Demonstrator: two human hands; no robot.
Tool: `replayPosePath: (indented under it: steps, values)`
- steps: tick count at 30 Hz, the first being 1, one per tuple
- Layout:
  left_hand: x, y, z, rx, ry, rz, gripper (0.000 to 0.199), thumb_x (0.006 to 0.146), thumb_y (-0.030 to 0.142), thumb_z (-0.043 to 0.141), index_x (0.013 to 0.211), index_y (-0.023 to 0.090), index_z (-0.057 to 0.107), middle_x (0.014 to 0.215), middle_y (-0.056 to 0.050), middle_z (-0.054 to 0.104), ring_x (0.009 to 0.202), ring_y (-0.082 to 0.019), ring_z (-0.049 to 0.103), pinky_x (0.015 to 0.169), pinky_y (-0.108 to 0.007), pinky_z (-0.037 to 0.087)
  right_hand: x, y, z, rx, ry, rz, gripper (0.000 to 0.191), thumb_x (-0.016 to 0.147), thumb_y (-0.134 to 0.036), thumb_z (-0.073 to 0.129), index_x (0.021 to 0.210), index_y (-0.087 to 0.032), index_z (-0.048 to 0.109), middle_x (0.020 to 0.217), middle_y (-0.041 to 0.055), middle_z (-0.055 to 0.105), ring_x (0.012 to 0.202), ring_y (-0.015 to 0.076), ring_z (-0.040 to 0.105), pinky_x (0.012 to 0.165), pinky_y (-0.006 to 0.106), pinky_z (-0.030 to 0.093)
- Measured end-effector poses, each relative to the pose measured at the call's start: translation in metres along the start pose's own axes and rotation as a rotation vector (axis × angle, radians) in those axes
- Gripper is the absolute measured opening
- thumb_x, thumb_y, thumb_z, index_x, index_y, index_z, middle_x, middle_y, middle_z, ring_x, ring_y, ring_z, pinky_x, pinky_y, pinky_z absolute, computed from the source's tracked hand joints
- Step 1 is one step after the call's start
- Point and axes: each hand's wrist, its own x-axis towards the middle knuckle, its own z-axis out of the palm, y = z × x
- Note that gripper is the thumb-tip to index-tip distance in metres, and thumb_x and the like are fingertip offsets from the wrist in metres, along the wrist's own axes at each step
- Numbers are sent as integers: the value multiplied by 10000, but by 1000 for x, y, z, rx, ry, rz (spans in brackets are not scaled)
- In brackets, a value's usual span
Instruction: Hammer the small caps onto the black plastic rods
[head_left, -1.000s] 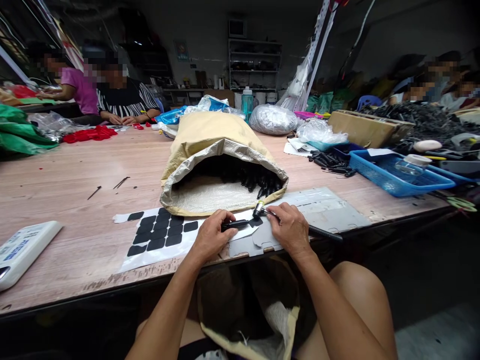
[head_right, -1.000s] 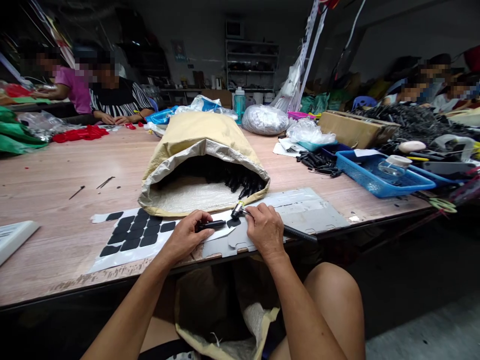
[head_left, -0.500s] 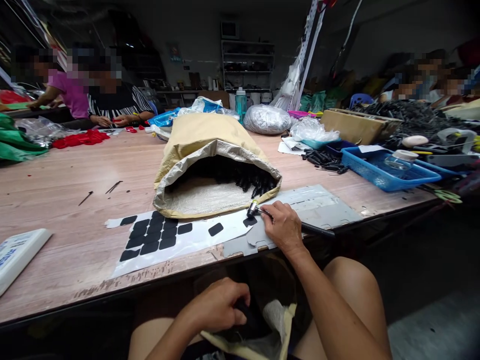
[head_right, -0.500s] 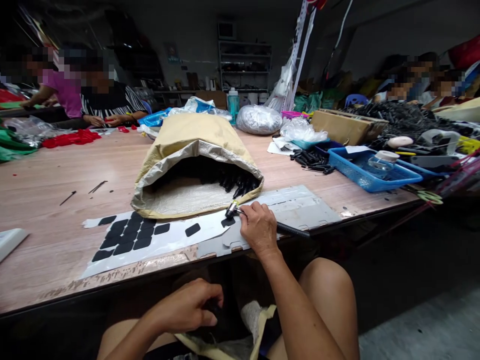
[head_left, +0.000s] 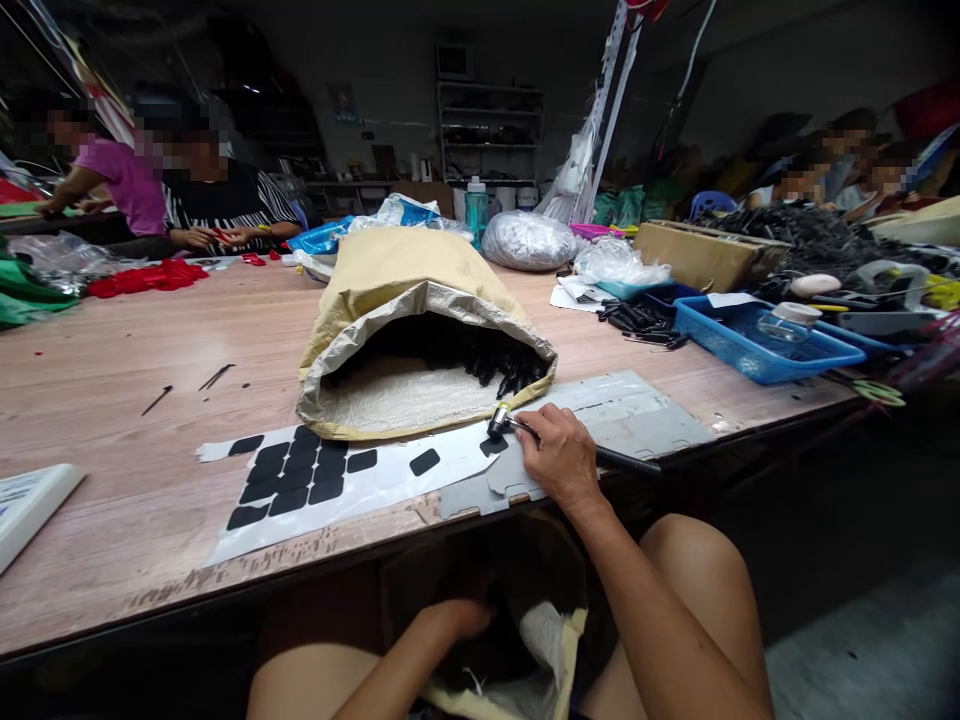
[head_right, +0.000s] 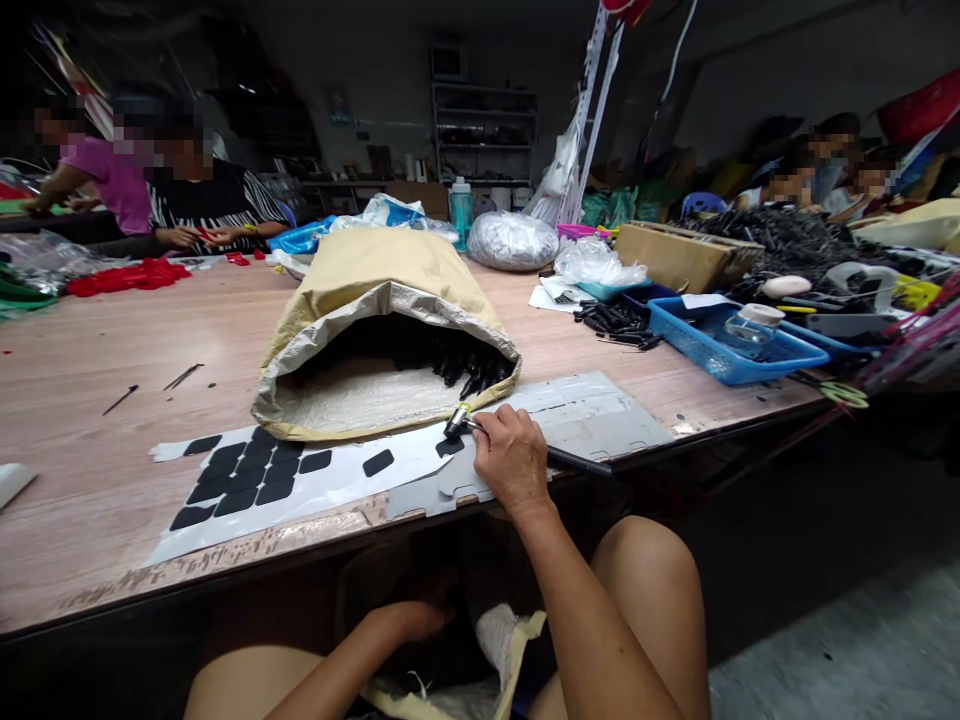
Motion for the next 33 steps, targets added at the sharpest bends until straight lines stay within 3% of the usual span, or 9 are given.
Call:
replayPosePath:
  steps: [4, 6, 8, 11, 14, 17, 23, 28, 33]
  values:
    - [-43, 34, -46, 164, -346, 76, 264, 662, 369, 753, 867, 206, 780, 770, -65, 736, 786, -311, 703, 735, -411, 542, 0, -1, 0, -5, 5, 6, 178, 906, -264, 615, 1049, -270, 721, 936, 30, 645, 922, 210, 517, 801, 319, 355]
    - [-72, 60, -86, 10, -512, 256, 326, 722, 493, 755, 919, 234, 774, 716, -6, 707, 688, -205, 666, 665, -302, 523, -1, -1, 0, -10, 8, 5, 175, 906, -265, 616, 1046, -269, 721, 938, 31, 645, 921, 214, 517, 803, 320, 352]
    - [-93, 84, -131, -287, -536, 357, 392, 785, 553, 713, 997, 226, 758, 753, -6, 704, 670, -163, 644, 631, -254, 503, -1, -2, 0, -15, 7, 0, 182, 908, -262, 610, 1053, -267, 718, 944, 36, 647, 922, 218, 517, 804, 323, 349]
    - [-87, 108, -190, -389, -213, 491, 391, 832, 533, 692, 1022, 195, 736, 797, -26, 703, 701, -158, 638, 612, -237, 476, -1, -2, 0, -13, 8, -2, 192, 908, -258, 603, 1063, -265, 716, 948, 41, 650, 918, 220, 518, 799, 326, 346]
    - [-39, 119, -226, -234, 413, 463, 316, 900, 428, 607, 990, 149, 726, 808, -41, 712, 720, -151, 631, 636, -234, 462, 0, -1, 0, 1, 5, -2, 187, 914, -271, 599, 1061, -268, 715, 945, 43, 648, 917, 220, 518, 798, 324, 348]
    - [16, 127, -239, 18, 770, 247, 238, 867, 314, 605, 942, 141, 751, 888, -74, 751, 815, -182, 666, 723, -259, 474, 0, -1, -1, 13, 1, -6, 189, 913, -265, 600, 1064, -271, 715, 945, 42, 646, 921, 219, 519, 804, 322, 350]
    - [60, 140, -230, 154, 823, 72, 236, 741, 261, 668, 920, 147, 772, 947, -167, 760, 918, -292, 689, 732, -321, 469, 0, -1, -2, 21, -8, 1, 189, 902, -261, 614, 1061, -276, 715, 949, 37, 644, 927, 219, 522, 807, 320, 356]
    - [41, 131, -232, 200, 819, 34, 224, 723, 231, 655, 912, 192, 769, 938, -131, 761, 885, -280, 682, 683, -307, 435, 0, -1, -2, 27, -7, 3, 192, 905, -262, 609, 1062, -273, 720, 946, 39, 645, 923, 216, 522, 801, 322, 358]
    - [-14, 96, -226, 166, 818, 114, 200, 748, 296, 665, 911, 218, 751, 860, -43, 741, 797, -220, 644, 673, -284, 421, 0, -1, -1, 19, 3, 1, 183, 909, -265, 598, 1048, -265, 718, 944, 46, 648, 919, 220, 522, 797, 324, 357]
